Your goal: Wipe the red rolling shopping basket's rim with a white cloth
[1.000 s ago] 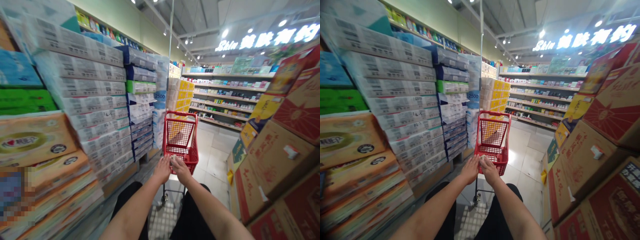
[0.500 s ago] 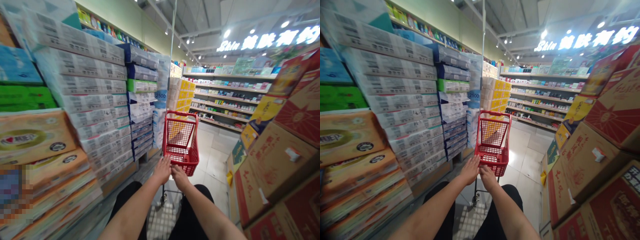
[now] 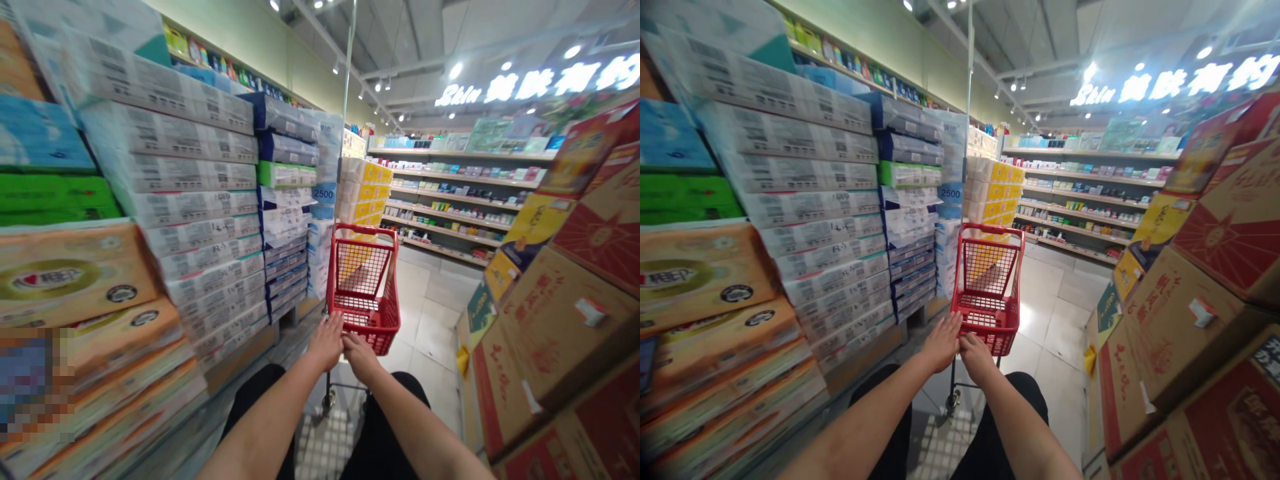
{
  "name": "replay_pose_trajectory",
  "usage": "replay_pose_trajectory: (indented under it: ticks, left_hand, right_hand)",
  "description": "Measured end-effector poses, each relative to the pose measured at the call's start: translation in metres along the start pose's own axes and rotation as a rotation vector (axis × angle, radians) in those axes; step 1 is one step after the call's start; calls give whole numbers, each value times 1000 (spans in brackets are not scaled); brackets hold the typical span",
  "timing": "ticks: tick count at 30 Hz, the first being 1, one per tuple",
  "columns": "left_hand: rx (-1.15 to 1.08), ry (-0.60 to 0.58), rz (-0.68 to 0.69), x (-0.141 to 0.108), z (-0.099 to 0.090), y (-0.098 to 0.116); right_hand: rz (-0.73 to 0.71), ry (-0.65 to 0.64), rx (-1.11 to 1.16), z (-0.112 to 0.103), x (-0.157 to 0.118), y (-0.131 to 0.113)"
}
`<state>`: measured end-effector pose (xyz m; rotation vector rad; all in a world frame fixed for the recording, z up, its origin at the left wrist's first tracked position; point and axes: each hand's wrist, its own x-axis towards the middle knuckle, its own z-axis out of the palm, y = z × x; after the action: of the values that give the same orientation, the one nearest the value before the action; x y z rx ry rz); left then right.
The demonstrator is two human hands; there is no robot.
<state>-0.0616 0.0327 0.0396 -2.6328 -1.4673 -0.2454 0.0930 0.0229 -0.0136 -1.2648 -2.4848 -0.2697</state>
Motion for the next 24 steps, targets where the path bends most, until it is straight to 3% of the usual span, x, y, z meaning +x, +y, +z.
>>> replay_pose_trajectory:
  ticks: [6, 11, 16, 21, 24]
  left_hand:
    - [3, -20, -9, 1, -2, 0]
    - [-5, -42, -2, 1, -6, 1]
    - [-20, -71, -16, 1, -11, 3]
    - [-13, -56, -2, 1, -7, 2]
    - [-4, -41, -9, 2, -2, 1]
  right_hand:
    - [91, -73, -34, 2, -3, -2]
    - [4, -47, -47, -3, 1, -2]
    - [65, -139, -53, -4, 4, -3]
    - [44, -84, -48, -2, 2, -3]
    - [92, -116, -51, -2, 0, -4]
